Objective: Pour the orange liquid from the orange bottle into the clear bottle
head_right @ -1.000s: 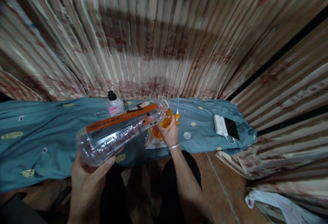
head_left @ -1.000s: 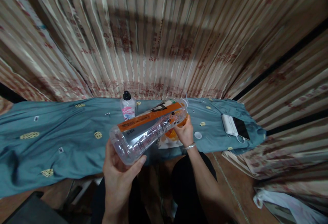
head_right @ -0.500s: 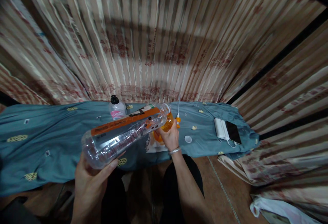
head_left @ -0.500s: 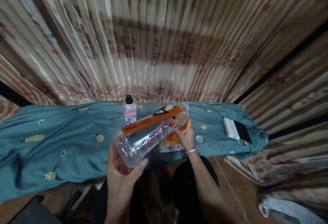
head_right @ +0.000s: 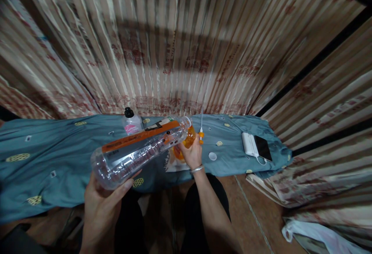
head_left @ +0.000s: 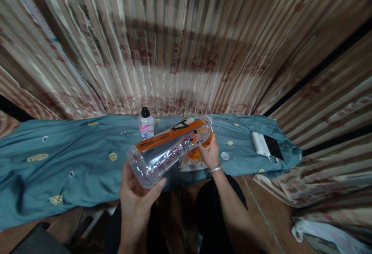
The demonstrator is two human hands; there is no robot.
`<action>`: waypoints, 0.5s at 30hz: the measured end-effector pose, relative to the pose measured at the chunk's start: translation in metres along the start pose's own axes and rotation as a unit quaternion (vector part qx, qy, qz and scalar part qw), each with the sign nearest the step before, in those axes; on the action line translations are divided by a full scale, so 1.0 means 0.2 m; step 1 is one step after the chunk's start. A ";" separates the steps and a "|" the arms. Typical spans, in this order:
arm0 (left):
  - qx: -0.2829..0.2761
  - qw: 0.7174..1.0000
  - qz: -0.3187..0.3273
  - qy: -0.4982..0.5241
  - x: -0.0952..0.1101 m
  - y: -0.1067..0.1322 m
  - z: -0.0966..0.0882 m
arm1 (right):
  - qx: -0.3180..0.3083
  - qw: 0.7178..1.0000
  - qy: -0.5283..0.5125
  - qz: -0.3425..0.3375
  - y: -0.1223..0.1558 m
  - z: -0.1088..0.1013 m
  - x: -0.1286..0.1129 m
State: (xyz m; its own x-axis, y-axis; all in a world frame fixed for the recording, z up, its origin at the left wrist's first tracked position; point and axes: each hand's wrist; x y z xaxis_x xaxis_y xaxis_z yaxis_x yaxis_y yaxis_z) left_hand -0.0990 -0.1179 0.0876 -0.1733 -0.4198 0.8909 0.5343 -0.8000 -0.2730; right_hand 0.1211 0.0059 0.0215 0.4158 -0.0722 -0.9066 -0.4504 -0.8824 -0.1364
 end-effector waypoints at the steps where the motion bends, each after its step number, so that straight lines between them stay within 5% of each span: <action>1: 0.001 1.000 0.000 -0.001 0.00 0.00 0.00 | 0.002 1.000 0.000 0.002 0.00 0.00 0.00; 15: -0.002 1.000 -0.005 0.001 -0.02 0.00 -0.02 | 0.012 1.000 0.009 0.011 0.00 0.00 0.01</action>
State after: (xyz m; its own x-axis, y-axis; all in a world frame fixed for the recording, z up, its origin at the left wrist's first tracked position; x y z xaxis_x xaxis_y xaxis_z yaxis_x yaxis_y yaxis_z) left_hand -0.1018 -0.1173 0.0818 -0.1796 -0.4131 0.8928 0.5292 -0.8056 -0.2663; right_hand 0.1215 0.0069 0.0202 0.4195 -0.1003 -0.9022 -0.4780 -0.8693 -0.1257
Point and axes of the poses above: each hand's wrist, its own y-axis away from the middle knuckle, its own z-axis out of the palm, x = y × z, and after that the axes turned 15 degrees about z, right-handed
